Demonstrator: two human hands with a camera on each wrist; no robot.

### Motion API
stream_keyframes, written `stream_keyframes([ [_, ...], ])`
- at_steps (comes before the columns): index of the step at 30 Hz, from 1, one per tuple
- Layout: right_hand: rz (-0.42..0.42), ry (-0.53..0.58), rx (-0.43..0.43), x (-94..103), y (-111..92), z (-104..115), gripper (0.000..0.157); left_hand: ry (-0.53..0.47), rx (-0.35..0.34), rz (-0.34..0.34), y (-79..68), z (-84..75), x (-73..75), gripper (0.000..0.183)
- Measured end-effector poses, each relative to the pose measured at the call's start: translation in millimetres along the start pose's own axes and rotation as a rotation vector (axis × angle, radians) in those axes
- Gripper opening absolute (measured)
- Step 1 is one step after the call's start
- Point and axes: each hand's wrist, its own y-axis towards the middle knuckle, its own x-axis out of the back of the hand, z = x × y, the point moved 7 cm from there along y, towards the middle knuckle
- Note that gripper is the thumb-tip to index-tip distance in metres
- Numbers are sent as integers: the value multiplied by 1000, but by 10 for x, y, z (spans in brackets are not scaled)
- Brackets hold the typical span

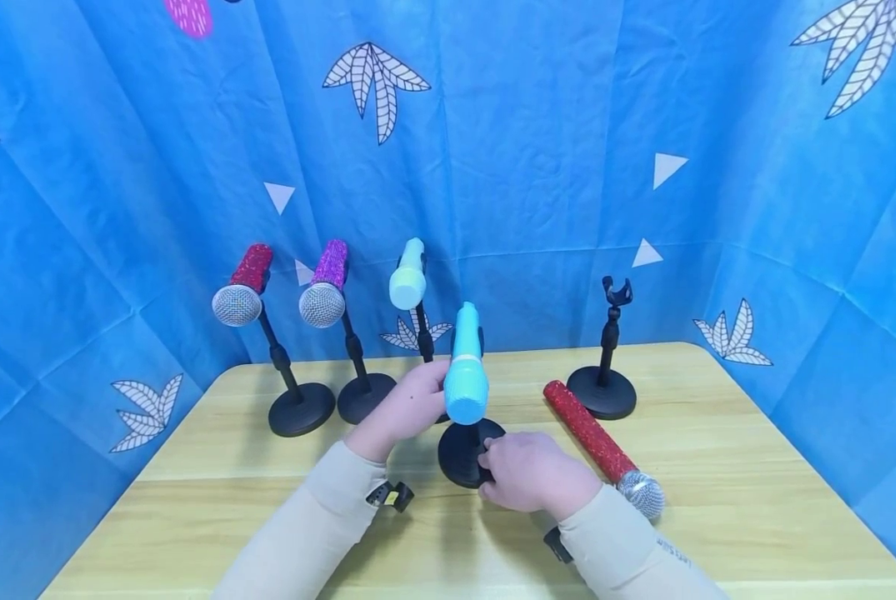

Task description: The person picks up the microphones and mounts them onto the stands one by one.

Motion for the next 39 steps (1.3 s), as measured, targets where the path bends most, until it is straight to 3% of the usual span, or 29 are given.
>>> stream_keyframes([
  [6, 2, 11, -14, 4, 6, -5, 44, 97, 27, -90, -3, -60, -32, 11],
  [9, 3, 14, -22, -6, 3, -7, 43, 82, 24, -106, -10, -67, -31, 9],
  [14, -10, 9, -18, -5, 5, -11, 43, 19, 27, -98, -20, -54, -29, 18],
  [19, -12, 14, -15, 0, 6, -19, 42, 16, 28, -70, -15, -37, -50, 23],
  [31, -21, 66, -12, 16, 5, -33, 42, 42, 45, -120, -4, -61, -7, 15],
  [39, -46, 116, 6, 38, -8, -22, 41, -9, 19, -41, 1, -41, -52, 19],
])
